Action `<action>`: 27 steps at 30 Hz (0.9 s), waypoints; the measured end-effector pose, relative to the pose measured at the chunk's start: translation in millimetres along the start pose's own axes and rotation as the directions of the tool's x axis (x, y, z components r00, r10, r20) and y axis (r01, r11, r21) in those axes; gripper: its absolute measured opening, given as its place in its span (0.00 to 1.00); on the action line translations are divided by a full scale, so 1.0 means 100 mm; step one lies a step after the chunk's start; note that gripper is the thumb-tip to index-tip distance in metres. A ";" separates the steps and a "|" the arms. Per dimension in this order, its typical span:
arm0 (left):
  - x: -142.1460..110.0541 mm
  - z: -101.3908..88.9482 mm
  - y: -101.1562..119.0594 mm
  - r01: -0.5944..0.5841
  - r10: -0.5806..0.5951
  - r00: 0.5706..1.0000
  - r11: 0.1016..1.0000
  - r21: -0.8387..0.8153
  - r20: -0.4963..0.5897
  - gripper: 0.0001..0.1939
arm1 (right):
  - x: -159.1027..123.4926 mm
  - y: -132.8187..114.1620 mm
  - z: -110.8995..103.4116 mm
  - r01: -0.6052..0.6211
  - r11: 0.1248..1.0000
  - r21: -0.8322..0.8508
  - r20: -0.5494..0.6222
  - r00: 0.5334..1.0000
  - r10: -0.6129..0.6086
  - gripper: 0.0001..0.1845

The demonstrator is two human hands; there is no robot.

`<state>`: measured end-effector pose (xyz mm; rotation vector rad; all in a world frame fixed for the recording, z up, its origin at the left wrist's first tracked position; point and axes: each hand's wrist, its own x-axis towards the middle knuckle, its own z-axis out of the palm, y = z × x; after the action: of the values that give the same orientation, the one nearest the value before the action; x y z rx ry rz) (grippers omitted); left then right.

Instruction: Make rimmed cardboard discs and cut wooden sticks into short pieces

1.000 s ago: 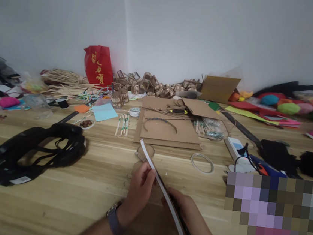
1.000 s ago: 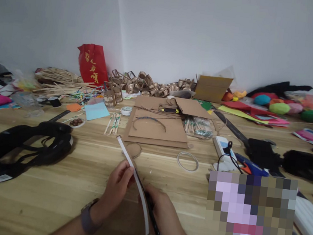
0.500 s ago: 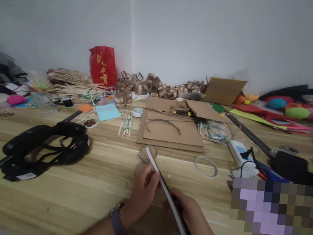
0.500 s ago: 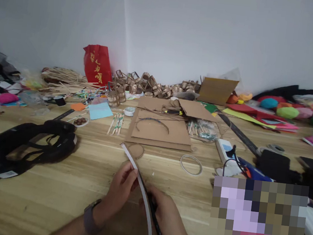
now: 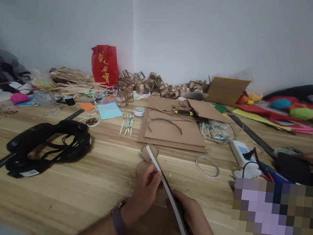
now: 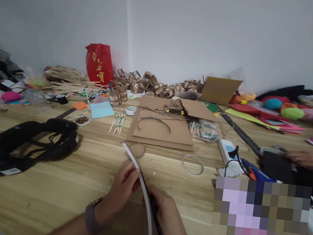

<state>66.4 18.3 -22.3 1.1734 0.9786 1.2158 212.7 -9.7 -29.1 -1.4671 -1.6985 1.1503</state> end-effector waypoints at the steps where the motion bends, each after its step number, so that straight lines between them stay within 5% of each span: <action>1: 0.00 0.00 0.01 0.000 0.000 1.000 1.000 0.001 0.000 0.11 | 0.01 0.04 0.01 0.006 1.000 0.000 0.007 1.000 -0.006 0.12; 17: 0.00 -0.03 0.04 -0.023 0.027 0.999 0.988 0.153 -0.020 0.12 | 0.00 0.10 0.03 0.052 0.999 0.001 0.008 0.999 -0.052 0.13; 27: 0.04 -0.07 0.02 -0.035 0.042 0.998 0.988 0.148 -0.042 0.11 | -0.01 0.12 -0.04 0.111 0.967 -0.229 0.014 0.994 -0.111 0.12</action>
<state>60.0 22.9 -21.0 1.2904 1.0994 1.2217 222.0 -10.1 -38.3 -1.4841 -1.9408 0.9195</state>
